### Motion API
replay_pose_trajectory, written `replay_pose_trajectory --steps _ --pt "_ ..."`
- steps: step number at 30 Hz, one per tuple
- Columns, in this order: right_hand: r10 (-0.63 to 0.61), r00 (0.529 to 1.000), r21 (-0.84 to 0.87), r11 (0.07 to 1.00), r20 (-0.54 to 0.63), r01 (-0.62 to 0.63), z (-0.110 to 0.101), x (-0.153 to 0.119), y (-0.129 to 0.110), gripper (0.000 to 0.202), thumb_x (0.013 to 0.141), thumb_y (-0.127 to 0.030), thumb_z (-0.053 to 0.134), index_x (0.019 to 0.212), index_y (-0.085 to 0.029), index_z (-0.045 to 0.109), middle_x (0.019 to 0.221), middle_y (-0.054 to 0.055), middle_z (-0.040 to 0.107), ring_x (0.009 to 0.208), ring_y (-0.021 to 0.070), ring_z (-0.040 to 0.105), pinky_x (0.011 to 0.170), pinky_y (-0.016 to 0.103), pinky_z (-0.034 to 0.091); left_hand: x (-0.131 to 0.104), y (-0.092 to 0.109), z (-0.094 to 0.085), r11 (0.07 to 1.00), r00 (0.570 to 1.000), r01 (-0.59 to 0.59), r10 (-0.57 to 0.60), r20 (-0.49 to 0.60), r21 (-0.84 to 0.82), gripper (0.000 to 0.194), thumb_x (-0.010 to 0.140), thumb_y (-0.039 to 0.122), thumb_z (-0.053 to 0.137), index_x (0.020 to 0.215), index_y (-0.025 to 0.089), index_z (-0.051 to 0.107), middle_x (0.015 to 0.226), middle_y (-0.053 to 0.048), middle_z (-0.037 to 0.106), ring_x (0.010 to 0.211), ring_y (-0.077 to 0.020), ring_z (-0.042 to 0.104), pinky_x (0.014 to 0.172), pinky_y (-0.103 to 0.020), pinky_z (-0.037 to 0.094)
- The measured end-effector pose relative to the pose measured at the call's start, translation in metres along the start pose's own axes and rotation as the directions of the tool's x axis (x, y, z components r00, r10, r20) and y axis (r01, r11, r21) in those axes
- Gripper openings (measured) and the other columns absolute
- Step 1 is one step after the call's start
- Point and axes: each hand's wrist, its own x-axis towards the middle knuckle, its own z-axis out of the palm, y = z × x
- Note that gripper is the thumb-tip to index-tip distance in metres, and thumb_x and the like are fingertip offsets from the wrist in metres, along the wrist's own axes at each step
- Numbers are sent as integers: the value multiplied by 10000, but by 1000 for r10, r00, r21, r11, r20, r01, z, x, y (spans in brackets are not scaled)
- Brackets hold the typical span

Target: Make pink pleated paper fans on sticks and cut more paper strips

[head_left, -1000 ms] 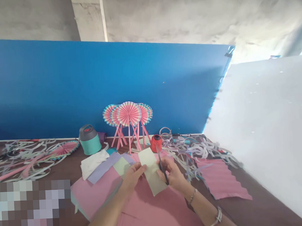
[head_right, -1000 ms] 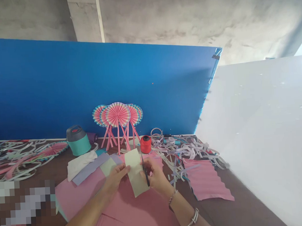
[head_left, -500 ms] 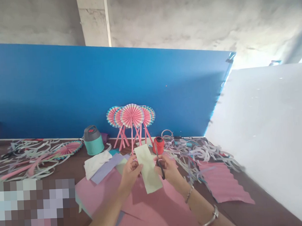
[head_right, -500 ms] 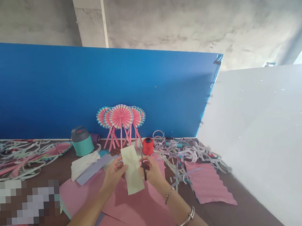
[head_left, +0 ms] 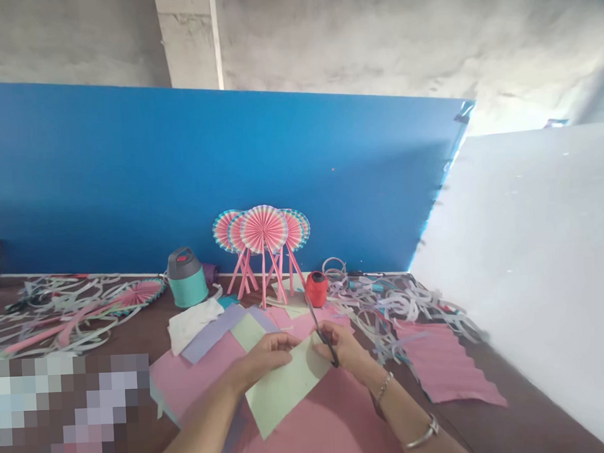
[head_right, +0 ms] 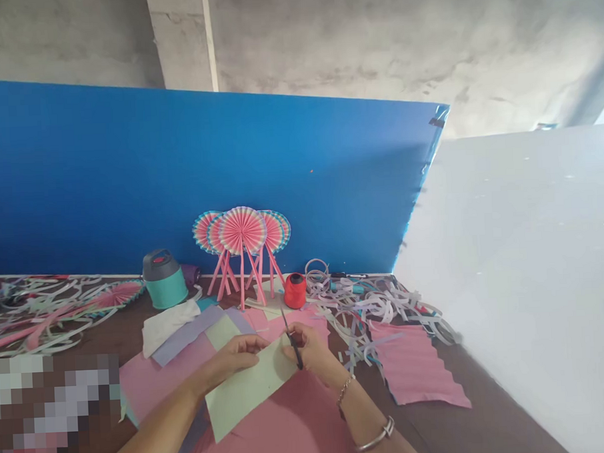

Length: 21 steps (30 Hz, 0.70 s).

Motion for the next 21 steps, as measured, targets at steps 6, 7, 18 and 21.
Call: replay_pose_trajectory --steps 6,7,18,21 --pt "-163 960 171 964 -227 204 9 0 3 258 586 -308 731 748 -196 564 596 -47 530 518 106 472 489 215 372 7 -4 -11 930 990 -102 61 -125 -352 278 696 281 626 929 140 681 748 -45 661 565 -117 559 552 -232 401" --pt "-177 947 208 949 -270 237 11 0 3 280 606 -337 727 795 -199 572 645 -30 566 546 120 504 508 226 397 6 -4 -11 929 991 -98 60 -116 -358 293 661 230 668 942 147 679 811 -52 672 593 -117 572 560 -225 406" --pt "-273 877 105 935 -396 339 21 4 24 262 673 -329 715 841 -207 556 661 -34 548 576 118 486 521 223 392 3 -2 12 982 964 -176 158 -214 -68 337 672 425 718 820 126 672 675 -79 686 595 -175 646 577 -259 473" --pt "-265 901 65 950 -344 305 25 2 23 226 680 -310 696 792 -207 529 616 -47 494 541 108 435 496 218 355 6 -3 12 976 904 -215 192 -382 -18 294 680 427 695 737 141 655 647 -55 681 641 -169 646 596 -239 474"
